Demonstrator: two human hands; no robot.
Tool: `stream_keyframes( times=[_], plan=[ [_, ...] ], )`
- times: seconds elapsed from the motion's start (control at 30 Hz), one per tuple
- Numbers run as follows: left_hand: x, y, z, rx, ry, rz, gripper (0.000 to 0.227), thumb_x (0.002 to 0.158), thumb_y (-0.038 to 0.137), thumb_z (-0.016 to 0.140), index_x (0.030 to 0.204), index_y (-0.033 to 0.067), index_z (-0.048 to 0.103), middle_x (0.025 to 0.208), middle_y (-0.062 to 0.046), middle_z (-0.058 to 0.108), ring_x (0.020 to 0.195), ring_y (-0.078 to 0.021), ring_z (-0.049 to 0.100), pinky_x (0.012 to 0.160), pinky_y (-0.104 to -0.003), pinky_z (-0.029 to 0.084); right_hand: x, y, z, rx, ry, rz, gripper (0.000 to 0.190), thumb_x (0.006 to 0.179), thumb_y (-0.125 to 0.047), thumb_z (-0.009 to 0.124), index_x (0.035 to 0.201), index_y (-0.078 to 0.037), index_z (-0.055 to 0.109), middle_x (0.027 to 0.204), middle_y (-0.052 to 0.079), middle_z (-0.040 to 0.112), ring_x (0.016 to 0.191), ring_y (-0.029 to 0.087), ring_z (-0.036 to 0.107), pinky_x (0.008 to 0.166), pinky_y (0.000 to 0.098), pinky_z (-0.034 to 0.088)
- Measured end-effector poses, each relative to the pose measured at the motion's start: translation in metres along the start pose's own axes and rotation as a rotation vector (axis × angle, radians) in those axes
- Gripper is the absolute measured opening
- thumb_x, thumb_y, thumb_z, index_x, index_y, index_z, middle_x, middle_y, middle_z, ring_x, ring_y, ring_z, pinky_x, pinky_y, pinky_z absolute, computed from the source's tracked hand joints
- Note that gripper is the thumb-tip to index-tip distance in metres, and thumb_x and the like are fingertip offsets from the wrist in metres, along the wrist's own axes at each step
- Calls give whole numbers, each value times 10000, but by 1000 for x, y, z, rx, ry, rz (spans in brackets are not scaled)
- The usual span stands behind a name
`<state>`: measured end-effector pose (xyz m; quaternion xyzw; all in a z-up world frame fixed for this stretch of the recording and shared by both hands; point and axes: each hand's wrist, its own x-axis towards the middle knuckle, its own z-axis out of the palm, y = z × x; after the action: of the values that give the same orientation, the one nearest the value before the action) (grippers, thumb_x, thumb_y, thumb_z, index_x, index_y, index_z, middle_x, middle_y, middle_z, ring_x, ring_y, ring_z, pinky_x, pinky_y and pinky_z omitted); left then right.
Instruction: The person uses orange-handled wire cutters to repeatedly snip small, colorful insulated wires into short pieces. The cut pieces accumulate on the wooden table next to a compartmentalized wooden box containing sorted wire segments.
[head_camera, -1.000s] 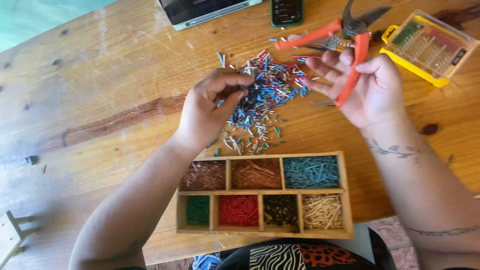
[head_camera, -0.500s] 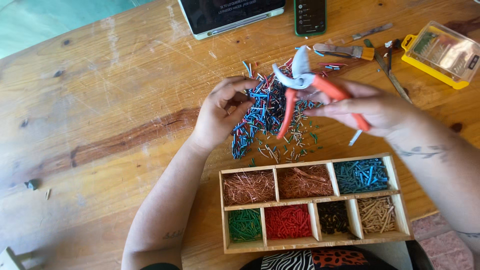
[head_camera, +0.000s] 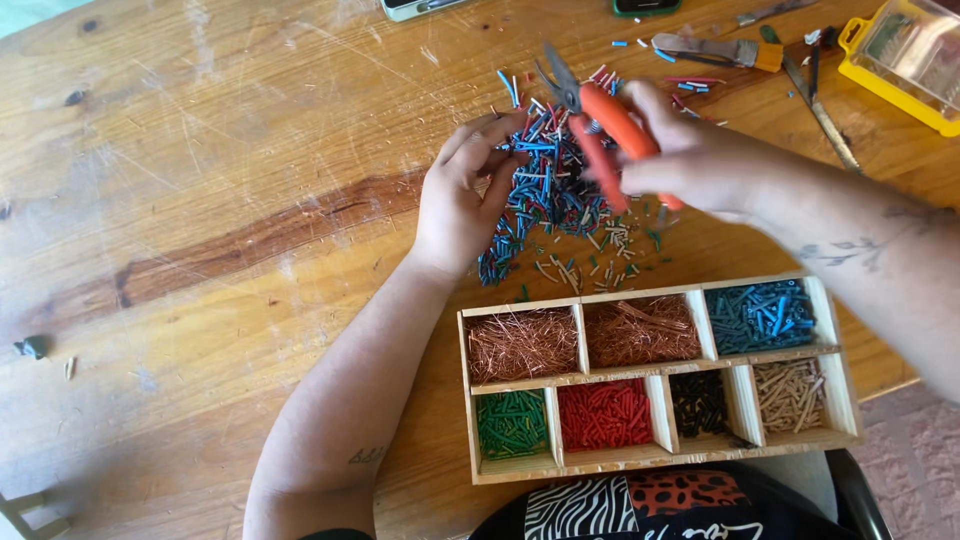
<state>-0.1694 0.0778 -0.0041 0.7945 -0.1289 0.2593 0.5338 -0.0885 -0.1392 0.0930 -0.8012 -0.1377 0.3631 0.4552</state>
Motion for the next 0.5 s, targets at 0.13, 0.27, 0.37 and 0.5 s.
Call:
stream_keyframes(
  times=[0.13,0.27,0.37,0.5],
  plan=[
    [0,-4,1,76,-20,3,383,1056,15,650,1407,158,598,1355,-92,636,1174,-203,692,972,-276,597,1,29,-33,-718,66,-237,1066,699,-57,775,1575,-228,192,1554,143,499,1260,307,603,1000,399,436],
    [-3,-6,1,205,-99,104,448,1032,-9,692,1436,145,576,1364,-112,614,1268,-287,651,1071,-365,551,-3,48,-36,-1024,108,-469,1087,584,-173,868,1569,-204,409,1468,141,435,1222,384,537,1041,442,430],
    [-4,-8,1,188,-149,141,463,1036,-14,701,1448,145,562,1366,-122,613,1280,-308,646,1108,-375,531,-4,45,-30,-1022,94,-468,1085,537,-212,883,1533,-195,452,1447,136,470,1222,349,556,1045,409,429],
    [-3,-6,-1,144,-193,143,457,1049,-6,685,1457,157,560,1370,-107,618,1286,-286,640,1146,-356,493,-1,47,-31,-1007,46,-517,1046,531,-187,860,1509,-181,487,1461,121,502,1261,294,547,1086,370,396]
  ],
)
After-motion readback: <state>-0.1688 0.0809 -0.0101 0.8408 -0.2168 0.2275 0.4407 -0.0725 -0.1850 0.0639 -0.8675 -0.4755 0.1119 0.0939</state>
